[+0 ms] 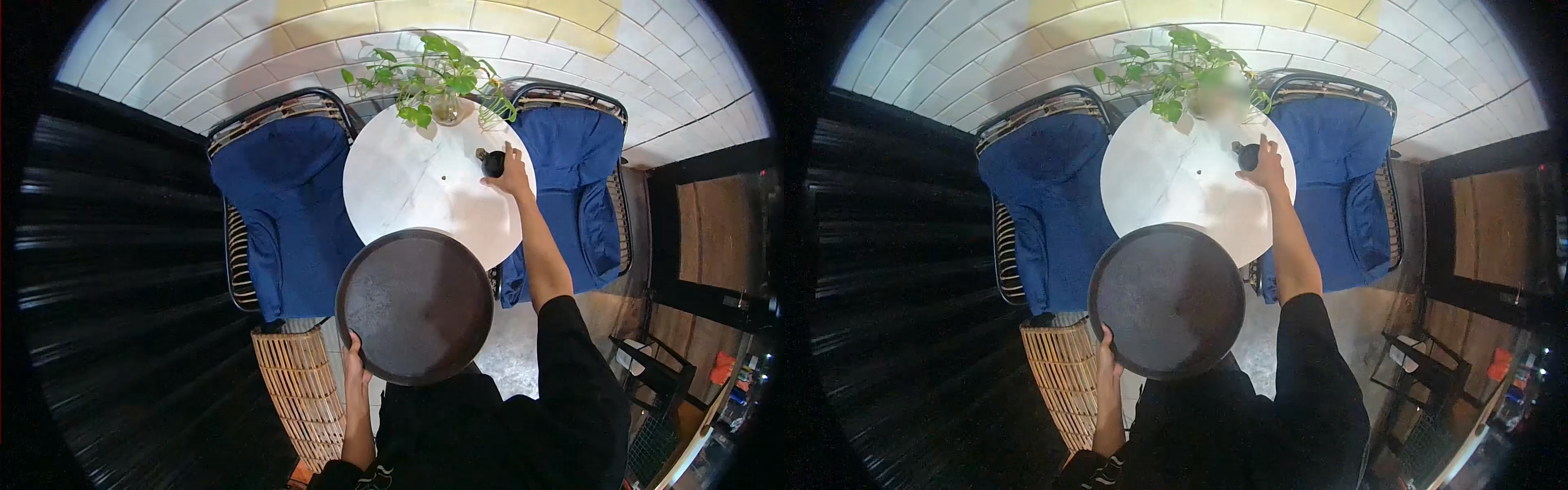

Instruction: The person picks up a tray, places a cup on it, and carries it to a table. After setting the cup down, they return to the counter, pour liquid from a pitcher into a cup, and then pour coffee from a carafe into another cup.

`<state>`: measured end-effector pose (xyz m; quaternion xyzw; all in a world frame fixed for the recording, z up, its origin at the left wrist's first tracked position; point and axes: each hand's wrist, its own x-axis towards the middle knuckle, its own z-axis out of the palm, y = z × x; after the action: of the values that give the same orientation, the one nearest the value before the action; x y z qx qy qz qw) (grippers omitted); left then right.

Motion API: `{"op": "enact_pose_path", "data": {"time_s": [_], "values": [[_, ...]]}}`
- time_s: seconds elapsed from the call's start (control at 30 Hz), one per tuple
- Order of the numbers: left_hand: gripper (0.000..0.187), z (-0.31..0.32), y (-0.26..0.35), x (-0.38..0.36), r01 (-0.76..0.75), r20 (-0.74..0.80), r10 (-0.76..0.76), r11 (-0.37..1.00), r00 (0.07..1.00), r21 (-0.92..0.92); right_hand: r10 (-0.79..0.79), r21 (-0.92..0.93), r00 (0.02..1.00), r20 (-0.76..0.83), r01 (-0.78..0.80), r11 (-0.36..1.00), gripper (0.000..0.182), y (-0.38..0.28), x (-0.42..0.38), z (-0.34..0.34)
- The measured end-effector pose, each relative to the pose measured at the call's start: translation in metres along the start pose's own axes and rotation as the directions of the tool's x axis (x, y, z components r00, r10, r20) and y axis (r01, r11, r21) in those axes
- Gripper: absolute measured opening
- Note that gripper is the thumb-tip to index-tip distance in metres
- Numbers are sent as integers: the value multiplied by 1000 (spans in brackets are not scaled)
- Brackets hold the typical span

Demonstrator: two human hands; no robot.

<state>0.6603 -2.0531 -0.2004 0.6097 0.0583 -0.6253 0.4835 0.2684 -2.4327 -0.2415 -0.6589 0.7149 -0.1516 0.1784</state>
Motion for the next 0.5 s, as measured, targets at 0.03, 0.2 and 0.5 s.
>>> {"op": "enact_pose_path", "data": {"time_s": [0.03, 0.2, 0.5], "values": [[65, -1, -1, -3, -7, 0, 7, 1000, 1000, -9, 5, 6, 996, -93, -5, 1000, 112, -9, -7, -6], [61, -10, -7, -22, -113, 73, 127, 979, 989, -171, -194, 360, 972, -130, 228, 904, 63, -46, -60, 4], [65, -74, -49, -136, -378, -133, 355, 844, 925, -380, -466, 677, 492, 735, -504, 537, 67, -197, -234, -26]]}}
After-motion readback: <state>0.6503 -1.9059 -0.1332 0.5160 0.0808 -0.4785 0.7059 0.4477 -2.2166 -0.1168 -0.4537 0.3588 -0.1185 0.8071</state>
